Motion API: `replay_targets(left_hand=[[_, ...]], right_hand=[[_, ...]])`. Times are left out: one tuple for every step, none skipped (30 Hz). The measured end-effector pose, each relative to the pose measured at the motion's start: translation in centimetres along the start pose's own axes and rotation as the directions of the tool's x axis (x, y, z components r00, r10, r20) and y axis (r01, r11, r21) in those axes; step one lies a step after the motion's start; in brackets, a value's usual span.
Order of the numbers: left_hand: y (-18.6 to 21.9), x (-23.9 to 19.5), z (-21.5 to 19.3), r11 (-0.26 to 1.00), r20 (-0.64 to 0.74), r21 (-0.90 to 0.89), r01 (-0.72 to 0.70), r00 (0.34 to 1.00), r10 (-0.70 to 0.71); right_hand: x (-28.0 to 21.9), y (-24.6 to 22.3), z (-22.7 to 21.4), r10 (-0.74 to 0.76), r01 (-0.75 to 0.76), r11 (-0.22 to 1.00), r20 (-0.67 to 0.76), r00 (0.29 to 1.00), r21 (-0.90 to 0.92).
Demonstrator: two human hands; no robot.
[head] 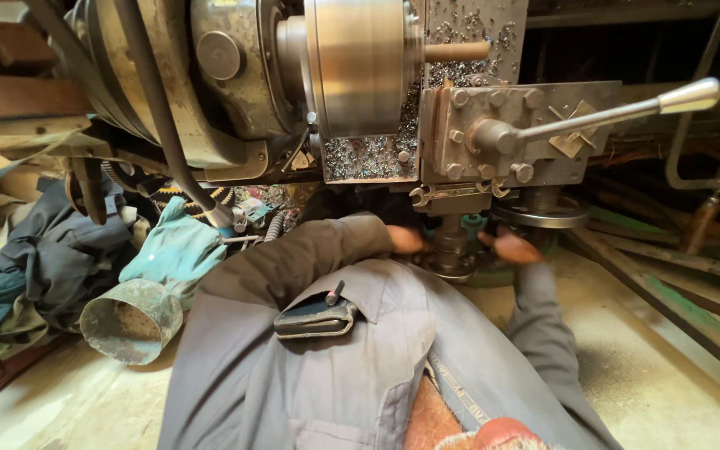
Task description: The person operates a metal lathe by turning a hand crank to move the cutting tool, rotating a small metal rod in the chuck, and manually rotating the larger drive wheels underneath the machine to position the workpiece.
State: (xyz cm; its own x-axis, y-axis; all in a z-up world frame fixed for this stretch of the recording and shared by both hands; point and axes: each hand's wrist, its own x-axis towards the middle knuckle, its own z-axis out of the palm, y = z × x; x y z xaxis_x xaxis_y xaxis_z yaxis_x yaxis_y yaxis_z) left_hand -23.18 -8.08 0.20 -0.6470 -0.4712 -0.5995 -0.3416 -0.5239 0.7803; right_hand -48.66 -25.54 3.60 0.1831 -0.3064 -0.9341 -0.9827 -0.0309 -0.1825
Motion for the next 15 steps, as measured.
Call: replay_targets(left_hand=[[0.4,0.3,0.0,1.0,-0.014,0.001,-0.015,1.0,0.015],[0.9,0.5,0.3,1.0,-0.027,0.007,-0.028,0.999,0.029],[1.2,0.5,0.4,0.999,-0.033,0.009,-0.032,0.999,0.033],[1.4,0.7,0.6,1.0,-0.034,0.013,-0.027,0.999,0.027],[1.6,0.7,0.8,1.0,-0.031,0.018,-0.015,0.999,0.015],[1.5,0.5,0.8,1.0,-0.032,0.017,0.009,0.999,-0.009],[1.4,0.3,0.8,0.999,-0.024,0.016,0.039,0.999,-0.038],[1.3,0.1,0.7,0.998,-0.016,0.014,0.066,0.998,-0.066],[1.2,-0.1,0.6,0.997,-0.008,0.017,0.081,0.997,-0.081],[1.3,-0.2,0.3,0.996,-0.002,0.033,0.084,0.996,-0.084],[1.4,-0.2,0.1,0.996,-0.007,0.042,0.077,0.997,-0.077],[1.6,-0.1,0.1,0.995,-0.001,0.077,0.061,0.998,-0.061],[1.8,0.0,0.3,0.996,-0.029,0.053,0.068,0.997,-0.067],[2.1,0.3,0.3,0.997,-0.056,0.034,0.072,0.996,-0.07],[2.2,0.4,0.3,0.997,-0.084,0.015,0.075,0.994,-0.074]], right_hand=[[0.8,-0.8,0.4,0.018,-0.018,0.999,-0.006,1.0,0.027],[1.4,-1.2,0.7,0.03,-0.029,0.998,-0.014,0.999,0.048],[1.9,-1.7,1.0,0.035,-0.033,0.998,-0.04,0.999,0.054],[2.2,-1.9,1.1,0.041,-0.037,0.998,-0.074,0.996,0.051],[2.3,-1.9,1.1,0.046,-0.041,0.998,-0.116,0.992,0.049],[2.5,-1.8,1.0,0.049,-0.042,0.998,-0.161,0.986,0.048],[2.6,-1.5,0.9,0.044,-0.034,0.998,-0.229,0.972,0.049],[2.7,-1.0,0.5,0.039,-0.024,0.998,-0.299,0.953,0.052],[2.7,-0.5,0.0,0.031,-0.012,0.998,-0.371,0.928,0.054],[2.6,0.0,-0.6,0.028,-0.001,0.998,-0.435,0.9,0.062],[2.4,0.5,-1.3,0.025,0.007,0.998,-0.49,0.872,0.064],[2.1,1.2,-2.0,0.023,0.011,0.998,-0.535,0.845,0.06],[1.8,1.9,-2.8,0.021,0.012,0.999,-0.581,0.813,0.053],[1.3,2.5,-3.4,0.025,0.0,0.999,-0.6,0.8,0.042],[0.8,3.1,-4.0,0.031,-0.018,0.999,-0.62,0.784,0.027]])
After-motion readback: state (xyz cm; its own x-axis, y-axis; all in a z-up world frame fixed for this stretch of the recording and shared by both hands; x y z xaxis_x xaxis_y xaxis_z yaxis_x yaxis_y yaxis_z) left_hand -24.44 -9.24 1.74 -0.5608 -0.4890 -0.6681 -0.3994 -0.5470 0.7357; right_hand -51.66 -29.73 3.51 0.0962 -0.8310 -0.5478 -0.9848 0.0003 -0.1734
